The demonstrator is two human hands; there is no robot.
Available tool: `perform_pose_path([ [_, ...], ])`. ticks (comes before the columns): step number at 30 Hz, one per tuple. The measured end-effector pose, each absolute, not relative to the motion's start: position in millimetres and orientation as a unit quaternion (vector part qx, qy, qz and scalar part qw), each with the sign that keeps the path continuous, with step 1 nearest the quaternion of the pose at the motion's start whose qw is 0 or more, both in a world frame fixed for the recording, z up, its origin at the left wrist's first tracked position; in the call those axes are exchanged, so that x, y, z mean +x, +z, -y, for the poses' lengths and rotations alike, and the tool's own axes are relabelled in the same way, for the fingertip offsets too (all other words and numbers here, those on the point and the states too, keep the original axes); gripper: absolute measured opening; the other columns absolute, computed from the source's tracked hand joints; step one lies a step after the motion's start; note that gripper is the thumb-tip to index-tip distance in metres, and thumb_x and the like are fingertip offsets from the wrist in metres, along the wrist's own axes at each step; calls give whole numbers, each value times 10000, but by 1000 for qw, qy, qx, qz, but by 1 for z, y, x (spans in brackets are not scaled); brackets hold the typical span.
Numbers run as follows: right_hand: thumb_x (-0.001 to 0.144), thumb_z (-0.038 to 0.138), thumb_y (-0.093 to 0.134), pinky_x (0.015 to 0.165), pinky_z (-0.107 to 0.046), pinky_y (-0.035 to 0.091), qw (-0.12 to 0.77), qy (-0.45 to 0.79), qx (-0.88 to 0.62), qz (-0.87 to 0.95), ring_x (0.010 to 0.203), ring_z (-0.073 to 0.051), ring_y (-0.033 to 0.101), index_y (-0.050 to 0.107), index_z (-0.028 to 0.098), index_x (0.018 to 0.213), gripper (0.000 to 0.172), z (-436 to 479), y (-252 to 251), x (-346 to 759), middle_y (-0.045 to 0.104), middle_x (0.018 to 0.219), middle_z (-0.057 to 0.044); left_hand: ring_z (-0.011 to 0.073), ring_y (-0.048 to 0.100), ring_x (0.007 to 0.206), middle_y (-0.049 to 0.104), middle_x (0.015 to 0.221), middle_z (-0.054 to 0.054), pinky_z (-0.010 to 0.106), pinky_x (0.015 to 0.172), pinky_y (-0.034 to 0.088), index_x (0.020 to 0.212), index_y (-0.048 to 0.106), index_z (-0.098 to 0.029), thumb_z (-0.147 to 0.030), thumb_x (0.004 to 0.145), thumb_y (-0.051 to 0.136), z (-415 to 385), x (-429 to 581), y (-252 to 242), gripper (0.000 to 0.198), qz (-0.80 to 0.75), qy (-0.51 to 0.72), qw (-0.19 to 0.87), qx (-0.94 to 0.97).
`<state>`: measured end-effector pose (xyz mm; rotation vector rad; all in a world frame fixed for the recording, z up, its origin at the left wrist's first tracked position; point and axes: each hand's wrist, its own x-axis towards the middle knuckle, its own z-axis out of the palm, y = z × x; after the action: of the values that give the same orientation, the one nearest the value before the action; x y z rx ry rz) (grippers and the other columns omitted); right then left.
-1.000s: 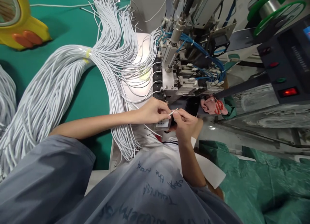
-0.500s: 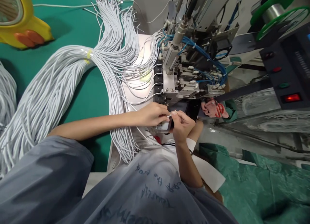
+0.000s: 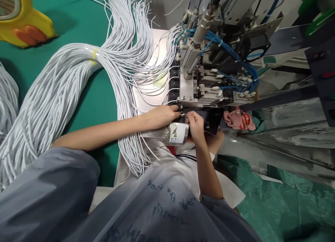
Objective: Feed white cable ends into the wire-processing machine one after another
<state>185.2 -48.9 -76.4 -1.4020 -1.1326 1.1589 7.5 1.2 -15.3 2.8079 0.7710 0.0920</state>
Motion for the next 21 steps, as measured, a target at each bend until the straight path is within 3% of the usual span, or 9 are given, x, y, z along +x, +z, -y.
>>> perform_pose_path([
  [7,852,365,502,488,-238,245,472,469,-578,473,504,-91,286,473,196,671,250,47,-85,187,315,548,61,119,586,632,582,816,57,217,516,413,1168,586,-130,-108,892,429,-1,8,-14,318,-240,34,75,967],
  [14,864,322,478,496,-240,266,455,494,-567,477,502,-91,328,441,199,638,260,47,-77,188,379,549,54,144,603,697,578,821,65,228,512,381,1189,585,-144,-132,903,450,-2,9,-13,316,-244,28,53,968],
  [21,868,459,476,493,-234,259,473,453,-579,486,529,-98,298,431,206,673,323,45,-90,182,324,577,51,144,583,687,571,850,68,239,490,333,1199,574,-159,-111,897,440,-2,8,-15,334,-248,26,53,967],
])
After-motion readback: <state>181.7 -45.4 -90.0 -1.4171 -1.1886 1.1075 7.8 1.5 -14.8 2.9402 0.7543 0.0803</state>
